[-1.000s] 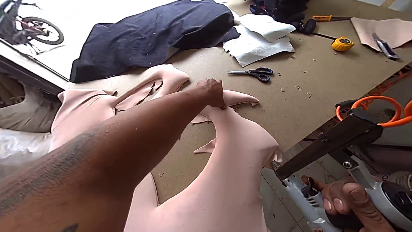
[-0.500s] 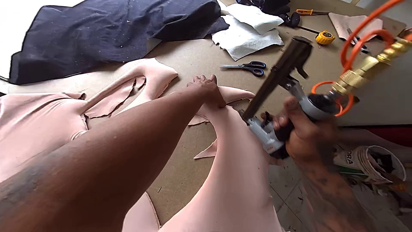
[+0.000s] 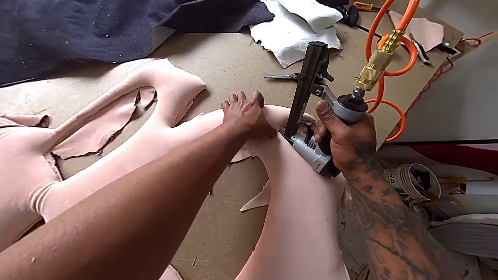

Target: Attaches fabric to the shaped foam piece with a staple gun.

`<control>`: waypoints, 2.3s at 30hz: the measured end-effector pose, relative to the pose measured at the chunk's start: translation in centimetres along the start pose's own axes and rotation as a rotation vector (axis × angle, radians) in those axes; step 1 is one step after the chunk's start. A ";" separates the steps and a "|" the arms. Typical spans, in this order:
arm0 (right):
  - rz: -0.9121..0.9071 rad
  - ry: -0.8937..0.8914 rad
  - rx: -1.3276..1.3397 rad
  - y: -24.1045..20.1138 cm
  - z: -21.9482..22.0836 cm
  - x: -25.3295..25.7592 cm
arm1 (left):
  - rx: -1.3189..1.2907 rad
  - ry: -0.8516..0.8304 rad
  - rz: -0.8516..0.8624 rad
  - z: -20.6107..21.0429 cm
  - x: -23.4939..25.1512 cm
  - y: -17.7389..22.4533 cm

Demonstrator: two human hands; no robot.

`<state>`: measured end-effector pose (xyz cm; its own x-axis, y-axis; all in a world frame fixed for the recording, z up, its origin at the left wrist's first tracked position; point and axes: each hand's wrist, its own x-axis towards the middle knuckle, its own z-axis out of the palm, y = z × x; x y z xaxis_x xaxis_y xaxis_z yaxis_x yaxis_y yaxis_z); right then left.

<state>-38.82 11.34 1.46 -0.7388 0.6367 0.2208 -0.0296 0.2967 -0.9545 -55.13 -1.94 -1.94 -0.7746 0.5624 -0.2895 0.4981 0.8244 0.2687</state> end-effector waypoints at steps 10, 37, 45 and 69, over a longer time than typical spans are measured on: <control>0.062 -0.091 0.105 0.1 -0.5 1.5 | -0.009 0.005 0.035 0.3 0.2 -0.2; -0.129 -0.046 -0.194 0.0 1.0 -0.5 | -0.013 0.070 0.052 1.0 -0.2 -0.2; -0.116 -0.061 -0.191 -0.2 1.2 -0.1 | -0.014 0.071 0.063 1.0 0.0 -0.4; 0.061 -0.130 -0.056 -1.4 1.1 1.5 | -0.118 0.094 0.156 1.2 0.0 -1.7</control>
<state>-40.66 11.14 2.88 -0.8189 0.5587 0.1316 0.0526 0.3014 -0.9520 -55.56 -3.28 -3.51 -0.7270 0.6699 -0.1506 0.5704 0.7114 0.4105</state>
